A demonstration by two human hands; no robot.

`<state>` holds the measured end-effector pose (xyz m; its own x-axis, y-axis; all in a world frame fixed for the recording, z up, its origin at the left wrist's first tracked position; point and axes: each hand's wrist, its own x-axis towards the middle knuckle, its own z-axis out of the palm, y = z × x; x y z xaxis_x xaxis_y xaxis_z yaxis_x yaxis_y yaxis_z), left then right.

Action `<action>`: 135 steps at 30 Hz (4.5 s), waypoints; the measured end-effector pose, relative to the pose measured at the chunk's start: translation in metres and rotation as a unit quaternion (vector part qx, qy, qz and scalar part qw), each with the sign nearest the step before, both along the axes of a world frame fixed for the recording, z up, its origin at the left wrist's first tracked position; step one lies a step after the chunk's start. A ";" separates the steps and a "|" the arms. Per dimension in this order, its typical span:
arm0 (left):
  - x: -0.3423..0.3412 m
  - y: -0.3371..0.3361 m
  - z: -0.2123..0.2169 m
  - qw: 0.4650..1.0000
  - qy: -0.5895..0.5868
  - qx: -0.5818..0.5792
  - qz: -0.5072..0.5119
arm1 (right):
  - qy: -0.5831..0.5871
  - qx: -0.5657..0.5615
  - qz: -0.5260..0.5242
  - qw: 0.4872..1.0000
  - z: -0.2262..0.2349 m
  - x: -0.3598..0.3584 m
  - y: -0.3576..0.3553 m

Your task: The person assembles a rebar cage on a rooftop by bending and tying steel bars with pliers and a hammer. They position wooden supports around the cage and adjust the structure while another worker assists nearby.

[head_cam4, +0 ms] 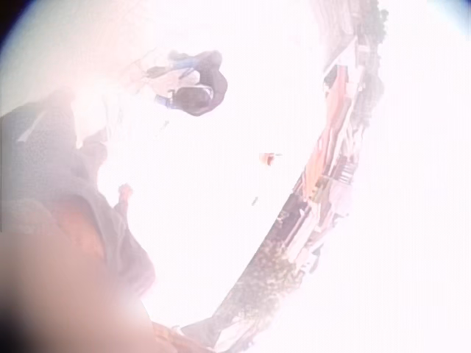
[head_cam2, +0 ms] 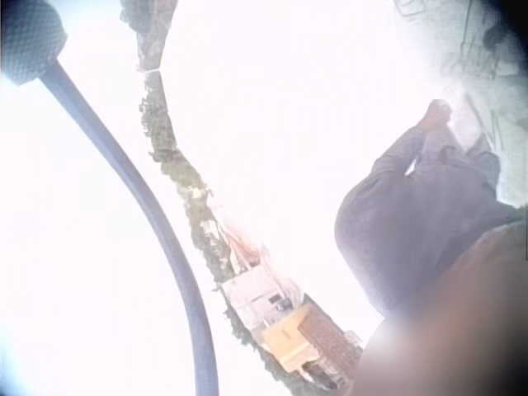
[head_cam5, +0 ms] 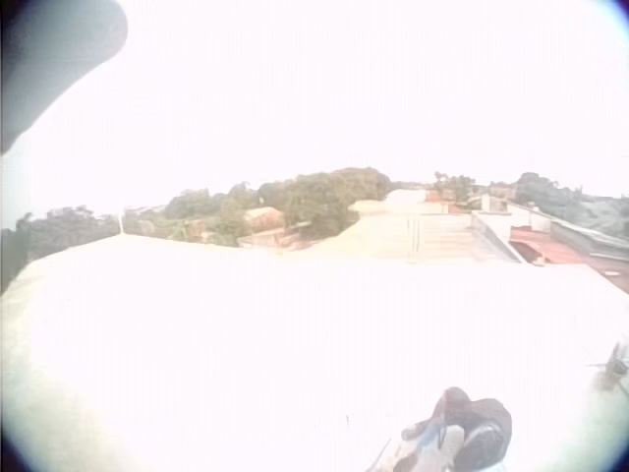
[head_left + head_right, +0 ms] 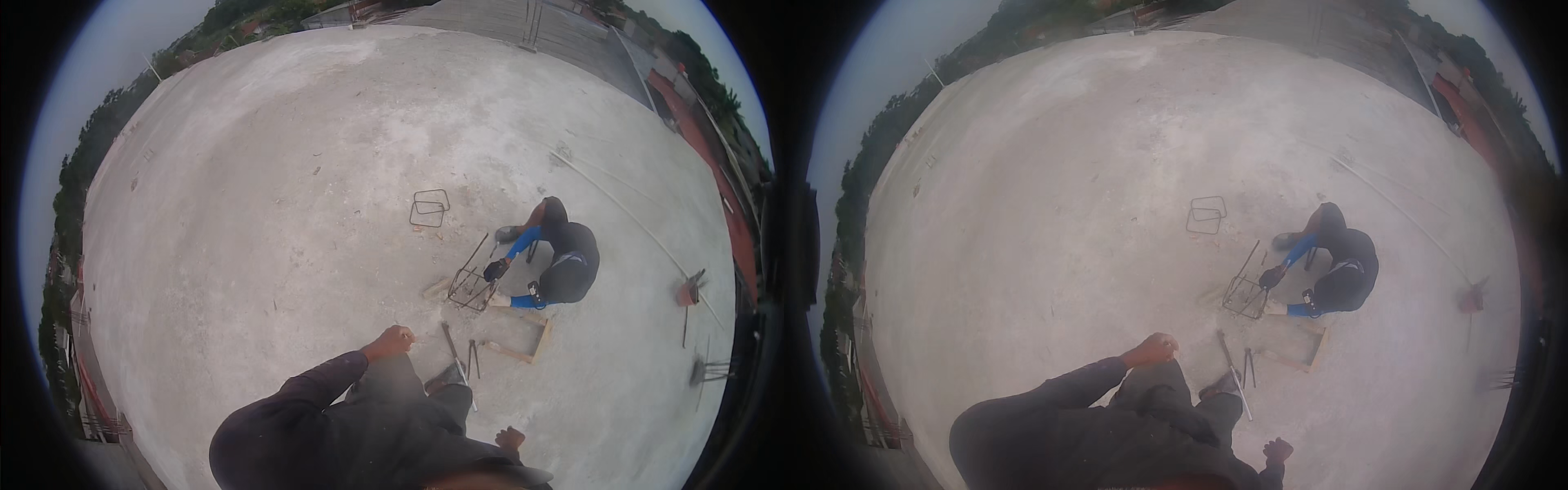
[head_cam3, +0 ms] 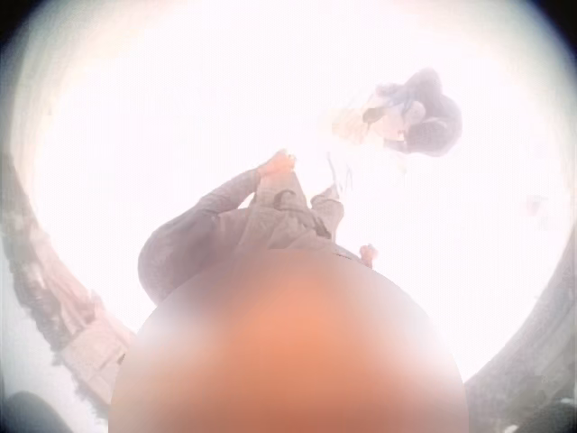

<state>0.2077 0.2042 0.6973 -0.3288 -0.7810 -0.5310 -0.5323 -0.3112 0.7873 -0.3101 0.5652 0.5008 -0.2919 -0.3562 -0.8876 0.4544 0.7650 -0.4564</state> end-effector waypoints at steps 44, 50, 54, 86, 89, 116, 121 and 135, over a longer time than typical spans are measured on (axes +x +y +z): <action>0.991 0.133 -0.005 0.368 0.025 -0.077 0.926 | 0.092 -0.341 0.809 0.471 0.105 1.519 -0.858; 1.159 0.060 -0.075 0.385 0.153 0.179 0.892 | 0.014 -0.460 0.744 0.485 0.186 1.772 -0.900; 1.290 0.019 -0.082 0.460 0.142 0.246 0.841 | 0.049 -0.368 0.765 0.526 0.149 1.793 -0.928; 2.362 -0.287 -0.113 0.326 0.256 0.197 0.889 | 0.070 -0.573 0.778 0.247 0.147 3.100 -1.235; 2.500 -0.318 -0.107 0.251 0.213 0.212 0.920 | 0.040 -0.315 0.862 0.395 0.117 3.129 -1.230; 3.622 -0.709 0.498 0.806 0.026 -0.468 0.361 | 0.050 -0.463 0.853 0.238 0.195 4.245 -1.355; 3.809 -0.655 0.440 0.752 -0.027 -0.370 0.545 | 0.077 -0.502 0.845 0.169 0.146 4.433 -1.368; 4.291 -0.682 0.283 0.842 -0.286 -0.131 0.438 | 0.243 0.006 0.815 0.526 0.085 4.564 -1.428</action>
